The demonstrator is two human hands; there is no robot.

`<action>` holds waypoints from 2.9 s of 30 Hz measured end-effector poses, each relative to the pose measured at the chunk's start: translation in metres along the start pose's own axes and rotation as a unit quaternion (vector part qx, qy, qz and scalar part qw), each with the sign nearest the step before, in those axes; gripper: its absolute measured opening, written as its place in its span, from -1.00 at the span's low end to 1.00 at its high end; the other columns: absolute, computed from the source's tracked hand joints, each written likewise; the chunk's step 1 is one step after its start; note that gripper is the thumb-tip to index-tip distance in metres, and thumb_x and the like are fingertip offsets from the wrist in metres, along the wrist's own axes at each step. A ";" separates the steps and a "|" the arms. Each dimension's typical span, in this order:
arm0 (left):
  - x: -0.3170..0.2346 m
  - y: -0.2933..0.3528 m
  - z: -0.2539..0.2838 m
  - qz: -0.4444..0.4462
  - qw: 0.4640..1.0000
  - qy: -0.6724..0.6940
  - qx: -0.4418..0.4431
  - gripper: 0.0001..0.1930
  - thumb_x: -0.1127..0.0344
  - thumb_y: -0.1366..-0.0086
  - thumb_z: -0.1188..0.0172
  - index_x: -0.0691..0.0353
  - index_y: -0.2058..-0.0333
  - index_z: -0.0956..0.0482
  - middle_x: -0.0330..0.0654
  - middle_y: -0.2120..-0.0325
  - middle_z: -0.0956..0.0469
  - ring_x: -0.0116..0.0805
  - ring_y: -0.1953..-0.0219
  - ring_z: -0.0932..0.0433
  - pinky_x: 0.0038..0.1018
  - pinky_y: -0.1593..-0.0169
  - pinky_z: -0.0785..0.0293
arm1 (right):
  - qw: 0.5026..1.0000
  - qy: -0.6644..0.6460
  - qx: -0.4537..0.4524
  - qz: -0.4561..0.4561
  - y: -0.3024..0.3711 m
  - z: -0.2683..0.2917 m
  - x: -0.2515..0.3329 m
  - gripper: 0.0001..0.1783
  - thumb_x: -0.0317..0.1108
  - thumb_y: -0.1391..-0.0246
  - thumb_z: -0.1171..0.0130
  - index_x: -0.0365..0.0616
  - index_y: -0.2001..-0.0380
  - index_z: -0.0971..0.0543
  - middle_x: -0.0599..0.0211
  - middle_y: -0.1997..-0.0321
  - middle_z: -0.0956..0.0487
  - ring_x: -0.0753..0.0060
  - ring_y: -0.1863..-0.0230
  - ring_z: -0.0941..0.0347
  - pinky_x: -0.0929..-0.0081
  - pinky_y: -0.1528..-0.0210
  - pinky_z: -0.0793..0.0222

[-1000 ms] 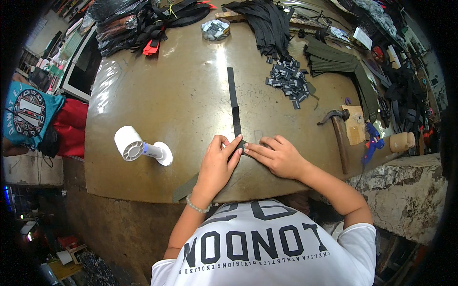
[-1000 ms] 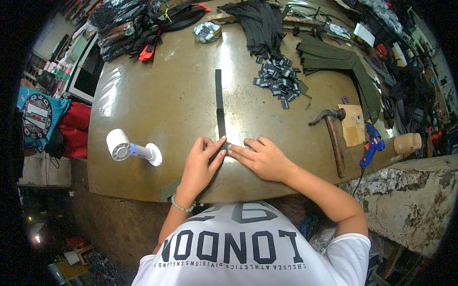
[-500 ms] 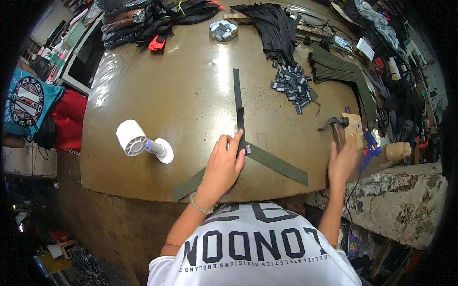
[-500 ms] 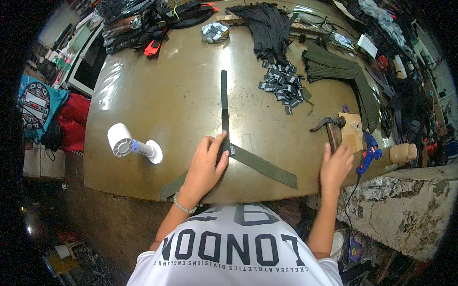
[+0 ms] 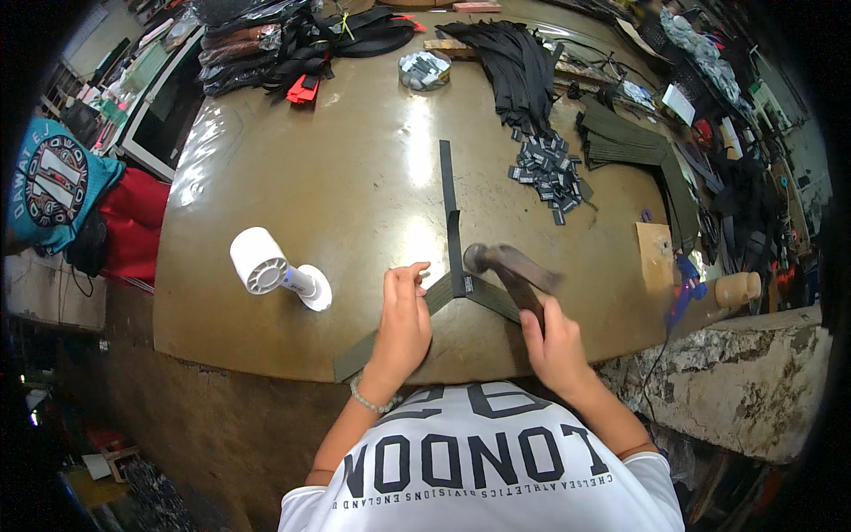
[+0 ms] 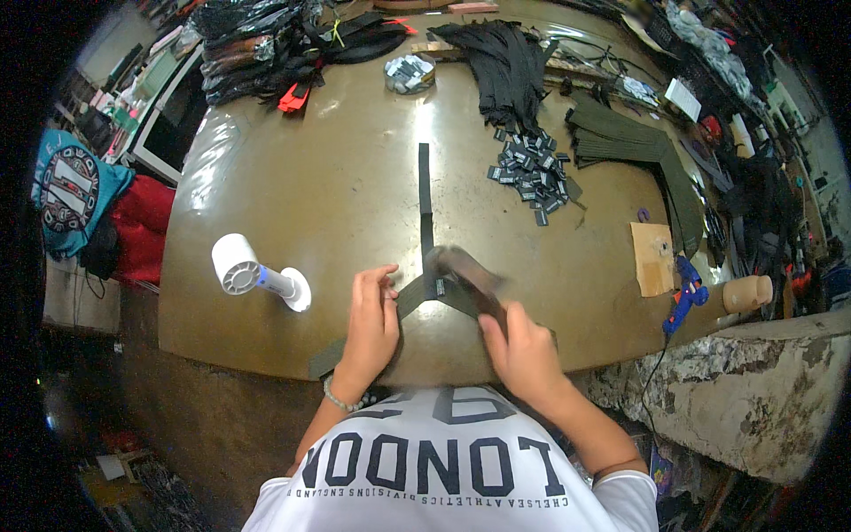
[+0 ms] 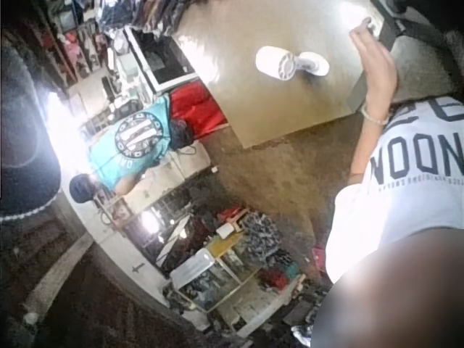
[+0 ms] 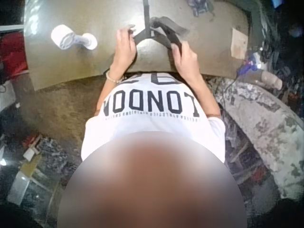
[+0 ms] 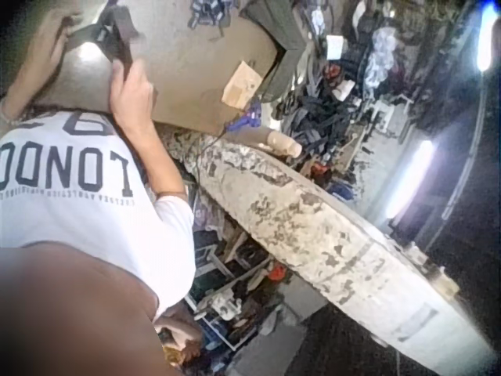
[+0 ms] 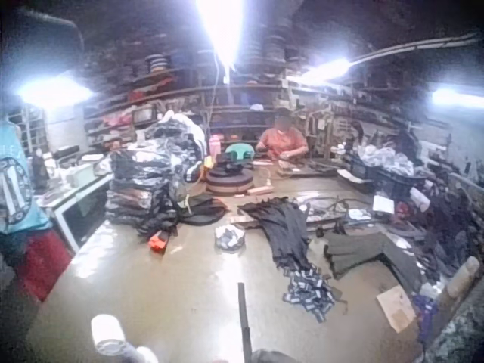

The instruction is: The person cuts green fabric strips with scissors, ties them with a yellow string, and then uses a hot glue gun to attach small black rectangular pieces to the fabric strips. They repeat the gluing and attaching process for multiple strips.

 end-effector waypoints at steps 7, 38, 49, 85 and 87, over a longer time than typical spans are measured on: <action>-0.012 0.002 -0.003 -0.091 0.988 -0.126 0.013 -0.64 0.37 -0.18 -0.27 0.32 0.06 -0.46 -0.01 0.24 -0.41 -0.11 0.23 -0.46 -0.32 0.11 -0.44 | 0.995 0.012 0.027 -0.097 0.000 -0.003 -0.029 -0.65 -0.09 -0.24 -0.09 -0.21 0.22 -0.50 -0.16 0.31 -0.59 -0.27 0.29 -0.53 -0.03 0.29 -0.43; -0.022 -0.033 -0.022 -0.001 0.989 0.042 0.144 -0.80 0.31 -0.29 -0.20 0.32 0.22 -0.59 0.05 0.40 -0.60 -0.10 0.40 -0.58 -0.39 0.31 -0.44 | 0.756 -0.453 0.432 -0.188 -0.074 -0.037 -0.044 -0.61 -0.15 -0.19 -0.23 -0.24 0.06 -0.53 0.33 0.24 -0.63 0.58 0.25 -0.53 0.60 0.18 -0.41; -0.019 -0.032 -0.025 -0.106 0.982 -0.153 -0.023 -0.90 0.46 -0.20 -0.19 0.33 0.31 -0.50 -0.02 0.37 -0.47 -0.01 0.30 -0.48 -0.21 0.20 -0.42 | 0.965 -0.206 0.140 0.080 -0.053 -0.028 0.000 -0.58 -0.54 0.03 -0.20 -0.04 0.03 -0.56 0.16 -0.20 -0.31 0.09 -0.16 -0.28 0.27 -0.14 -0.27; -0.022 -0.029 -0.021 -0.107 0.993 -0.041 0.012 -0.83 0.54 -0.18 -0.18 0.27 0.23 -0.63 -0.09 0.35 -0.47 -0.16 0.37 -0.48 -0.34 0.25 -0.44 | 0.853 0.051 -0.490 -0.172 0.048 0.159 -0.231 -0.50 -0.07 -0.11 -0.30 -0.24 0.10 -0.41 0.24 0.21 -0.45 0.44 0.28 -0.41 0.41 0.24 -0.41; -0.021 -0.025 -0.019 -0.127 0.990 -0.066 0.008 -0.84 0.53 -0.18 -0.20 0.29 0.24 -0.62 -0.09 0.33 -0.47 -0.16 0.30 -0.47 -0.33 0.19 -0.44 | 0.874 0.061 -0.430 -0.219 0.035 0.158 -0.211 -0.43 -0.06 -0.12 -0.29 -0.24 0.01 -0.37 0.24 0.18 -0.48 0.52 0.35 -0.43 0.48 0.43 -0.39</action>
Point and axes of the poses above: each hand's wrist, its own y-axis away from the middle knuckle, its own z-axis out of the back of the hand, x = y × z, the point moved 4 cm from there along -y, towards the middle knuckle
